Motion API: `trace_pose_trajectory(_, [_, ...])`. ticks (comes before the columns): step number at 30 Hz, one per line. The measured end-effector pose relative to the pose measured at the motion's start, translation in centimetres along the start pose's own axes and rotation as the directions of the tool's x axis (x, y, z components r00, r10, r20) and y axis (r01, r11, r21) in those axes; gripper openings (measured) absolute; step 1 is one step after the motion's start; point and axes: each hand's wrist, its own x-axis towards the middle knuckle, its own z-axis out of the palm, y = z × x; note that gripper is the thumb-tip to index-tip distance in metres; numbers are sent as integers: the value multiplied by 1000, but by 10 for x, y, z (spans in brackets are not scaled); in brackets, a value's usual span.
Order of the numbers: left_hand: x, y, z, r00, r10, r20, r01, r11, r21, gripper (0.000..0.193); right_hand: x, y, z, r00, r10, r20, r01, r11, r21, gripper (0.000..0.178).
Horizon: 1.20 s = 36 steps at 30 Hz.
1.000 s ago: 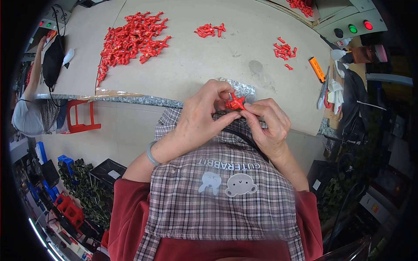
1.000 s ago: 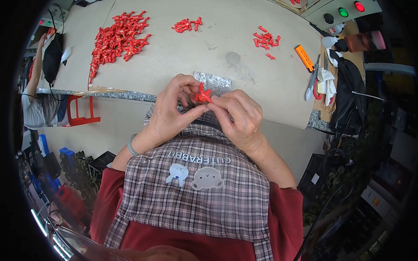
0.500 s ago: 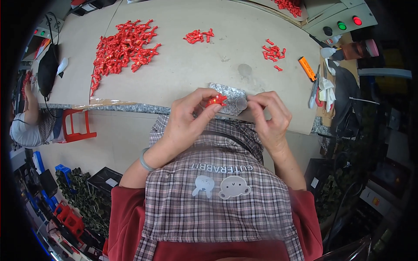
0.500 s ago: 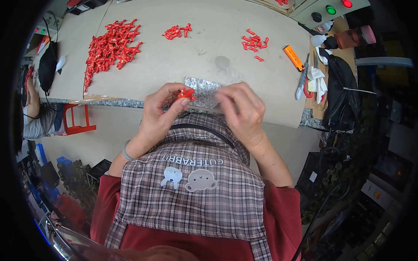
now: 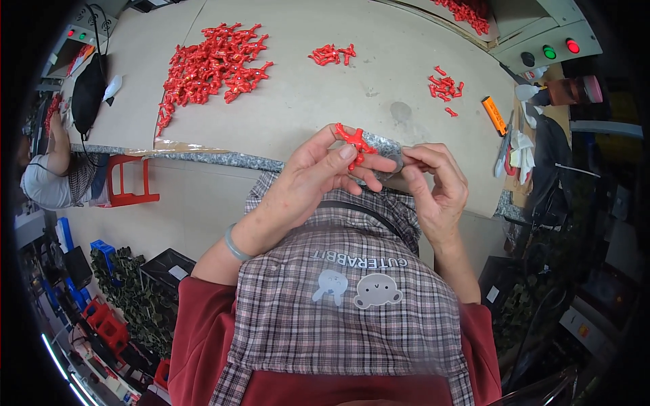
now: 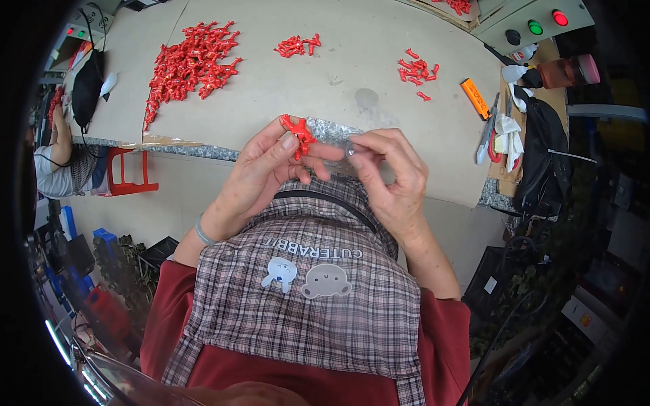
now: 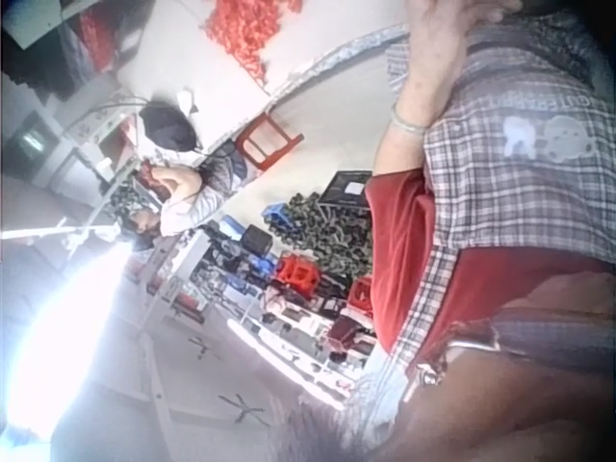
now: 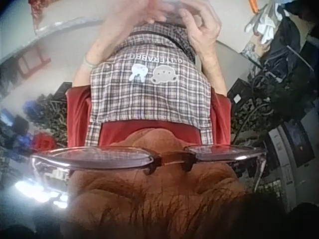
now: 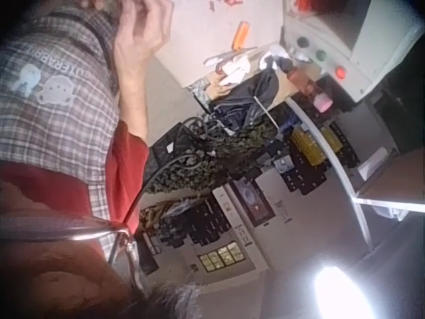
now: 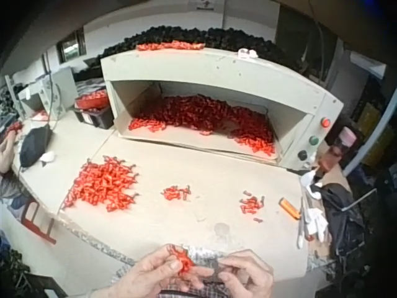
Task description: The person assembles small red plastic components by hand at a workbench.
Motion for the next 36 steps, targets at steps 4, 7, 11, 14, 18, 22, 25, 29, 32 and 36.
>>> trace_pose_trajectory(4, [0,-5,-3,1000,0,28,-1,998,61,24,4,-9,11,998,10,69,-15,997,82,34])
trace_pose_trajectory(7, [-1,-10,-6,999,20,30,-24,991,131,20,4,-10,11,991,-69,113,67,998,20,37])
trace_pose_trajectory(11, [0,-9,-4,1000,-26,3,25,987,157,17,2,-9,14,969,-229,90,241,958,-154,27])
trace_pose_trajectory(14, [0,-7,-4,999,-39,-3,39,981,192,21,0,-8,17,964,-263,45,267,944,-194,21])
trace_pose_trajectory(18, [-2,-7,0,1000,-23,17,20,980,199,29,-1,-6,13,991,-135,6,135,986,-95,18])
trace_pose_trajectory(22, [-4,-8,5,998,33,-45,-19,959,284,38,-1,-7,10,999,-44,-10,44,999,-21,15])
trace_pose_trajectory(25, [-3,-7,1,992,113,-62,-83,929,361,36,-3,-5,9,999,-34,-14,34,999,-11,15])
trace_pose_trajectory(29, [0,-8,-14,983,176,-59,-128,872,473,30,-3,-4,8,999,-40,-17,40,999,-7,15])
trace_pose_trajectory(32, [1,-6,-10,980,176,-90,-109,863,493,25,-4,-3,9,999,-40,-13,40,999,4,16])
trace_pose_trajectory(36, [0,-12,-4,973,184,-140,-126,931,341,22,-4,-3,9,1000,-23,2,23,1000,17,15])
